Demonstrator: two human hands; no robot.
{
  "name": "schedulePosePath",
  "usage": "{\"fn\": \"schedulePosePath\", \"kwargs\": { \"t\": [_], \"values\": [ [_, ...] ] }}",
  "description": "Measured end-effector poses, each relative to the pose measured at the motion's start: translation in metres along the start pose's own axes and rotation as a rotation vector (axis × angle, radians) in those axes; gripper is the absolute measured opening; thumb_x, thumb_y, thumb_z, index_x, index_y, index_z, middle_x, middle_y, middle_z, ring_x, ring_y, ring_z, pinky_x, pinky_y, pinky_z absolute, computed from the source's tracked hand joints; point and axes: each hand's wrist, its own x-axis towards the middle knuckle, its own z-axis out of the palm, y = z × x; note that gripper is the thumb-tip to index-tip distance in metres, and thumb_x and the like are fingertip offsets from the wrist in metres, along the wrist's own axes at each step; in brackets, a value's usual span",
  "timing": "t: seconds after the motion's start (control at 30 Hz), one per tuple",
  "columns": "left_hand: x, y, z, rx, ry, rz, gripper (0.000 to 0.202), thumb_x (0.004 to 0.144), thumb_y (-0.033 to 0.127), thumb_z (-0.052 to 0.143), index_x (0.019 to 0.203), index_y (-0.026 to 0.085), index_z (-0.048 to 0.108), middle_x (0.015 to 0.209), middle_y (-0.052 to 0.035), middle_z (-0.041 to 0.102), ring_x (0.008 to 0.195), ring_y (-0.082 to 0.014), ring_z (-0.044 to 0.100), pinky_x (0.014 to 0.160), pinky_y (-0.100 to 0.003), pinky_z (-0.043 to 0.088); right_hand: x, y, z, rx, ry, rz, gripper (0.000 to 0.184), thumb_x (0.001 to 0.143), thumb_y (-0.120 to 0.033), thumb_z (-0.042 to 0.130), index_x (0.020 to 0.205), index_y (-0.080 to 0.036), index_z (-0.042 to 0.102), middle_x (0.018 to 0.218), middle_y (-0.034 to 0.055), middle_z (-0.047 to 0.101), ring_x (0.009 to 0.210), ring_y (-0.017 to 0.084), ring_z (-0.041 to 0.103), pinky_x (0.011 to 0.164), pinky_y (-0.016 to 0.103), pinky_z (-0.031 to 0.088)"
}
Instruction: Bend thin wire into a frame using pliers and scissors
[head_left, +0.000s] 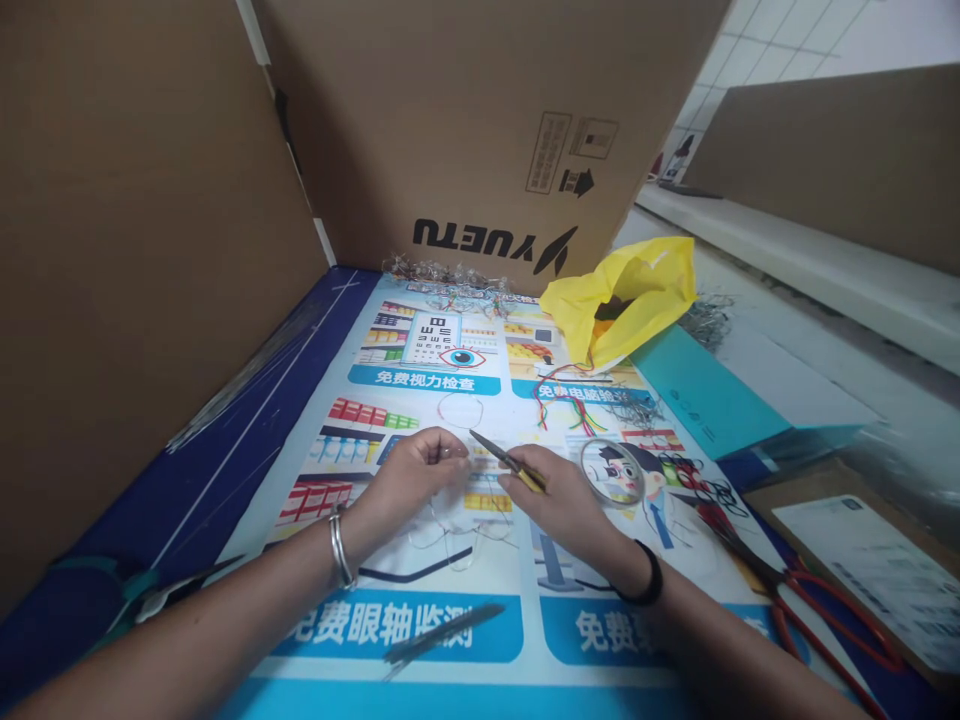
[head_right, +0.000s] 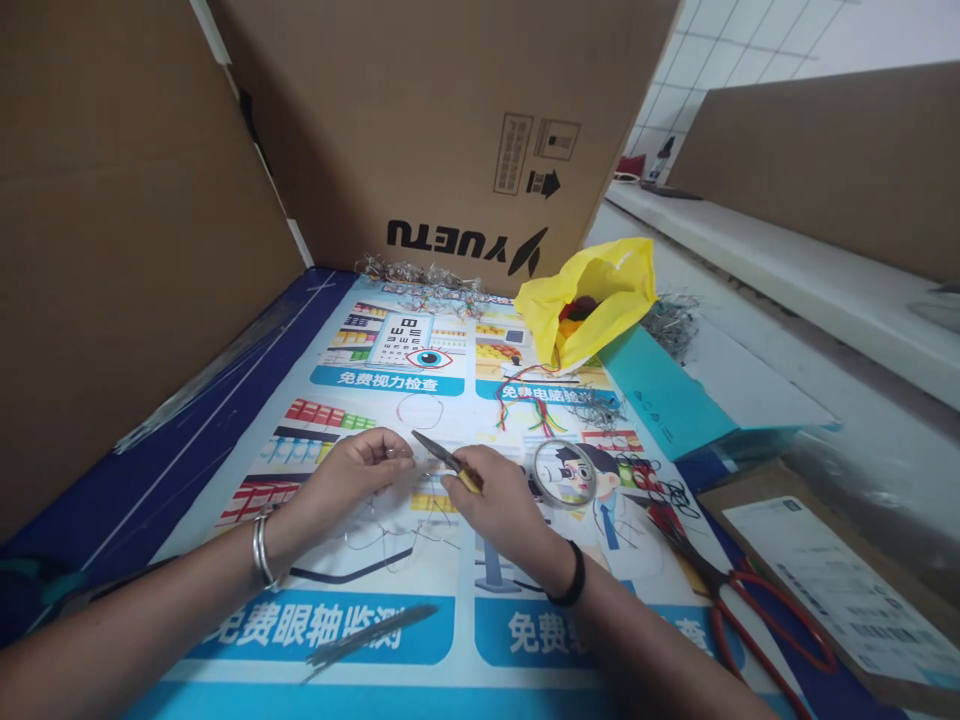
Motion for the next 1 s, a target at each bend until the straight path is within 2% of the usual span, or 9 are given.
{"fn": "schedulePosePath", "kwargs": {
  "t": [0.13, 0.23, 0.37, 0.53, 1.0],
  "values": [
    [-0.001, 0.001, -0.003, 0.032, 0.045, -0.007, 0.006, 0.073, 0.022, 0.060, 0.075, 0.016, 0.057, 0.068, 0.0033, 0.053, 0.055, -0.0064, 0.045, 0.049, -0.017, 0.036, -0.006, 0.003, -0.009, -0.165, -0.048, -0.034, 0.015, 0.080, -0.030, 0.053, 0.089, -0.020, 0.057, 0.084, 0.0028, 0.060, 0.077, 0.017, 0.055, 0.068, 0.028, 0.040],
    [-0.002, 0.001, -0.003, 0.029, 0.052, -0.008, 0.010, 0.075, 0.027, 0.059, 0.079, 0.017, 0.056, 0.070, 0.0035, 0.054, 0.047, -0.0046, 0.043, 0.043, -0.016, 0.034, -0.010, 0.002, -0.014, -0.272, -0.088, -0.059, 0.015, 0.082, -0.032, 0.051, 0.089, -0.021, 0.056, 0.084, 0.0035, 0.059, 0.077, 0.018, 0.055, 0.066, 0.029, 0.040],
    [-0.004, 0.003, -0.002, 0.043, 0.051, 0.006, 0.013, 0.076, 0.030, 0.058, 0.081, 0.018, 0.057, 0.071, 0.0040, 0.054, 0.040, -0.0027, 0.039, 0.035, -0.015, 0.032, -0.014, 0.000, -0.019, -0.375, -0.089, -0.163, 0.015, 0.084, -0.031, 0.048, 0.092, -0.020, 0.056, 0.087, 0.0053, 0.058, 0.082, 0.019, 0.054, 0.070, 0.029, 0.042],
    [-0.006, 0.005, -0.001, 0.040, 0.067, 0.005, 0.012, 0.075, 0.029, 0.060, 0.079, 0.019, 0.058, 0.070, 0.0035, 0.053, 0.042, -0.0039, 0.039, 0.031, -0.013, 0.032, -0.015, -0.002, -0.020, -0.487, -0.067, -0.277, 0.016, 0.084, -0.029, 0.049, 0.091, -0.018, 0.057, 0.087, 0.0075, 0.058, 0.085, 0.021, 0.053, 0.073, 0.031, 0.042],
    [-0.007, 0.006, 0.000, 0.041, 0.062, -0.014, 0.014, 0.073, 0.030, 0.062, 0.079, 0.018, 0.060, 0.069, 0.0025, 0.055, 0.044, -0.0051, 0.041, 0.031, -0.013, 0.033, -0.016, -0.002, -0.019, -0.510, -0.024, -0.335, 0.017, 0.085, -0.028, 0.047, 0.087, -0.018, 0.060, 0.083, 0.0087, 0.060, 0.082, 0.020, 0.054, 0.071, 0.030, 0.043]
  ]
}}
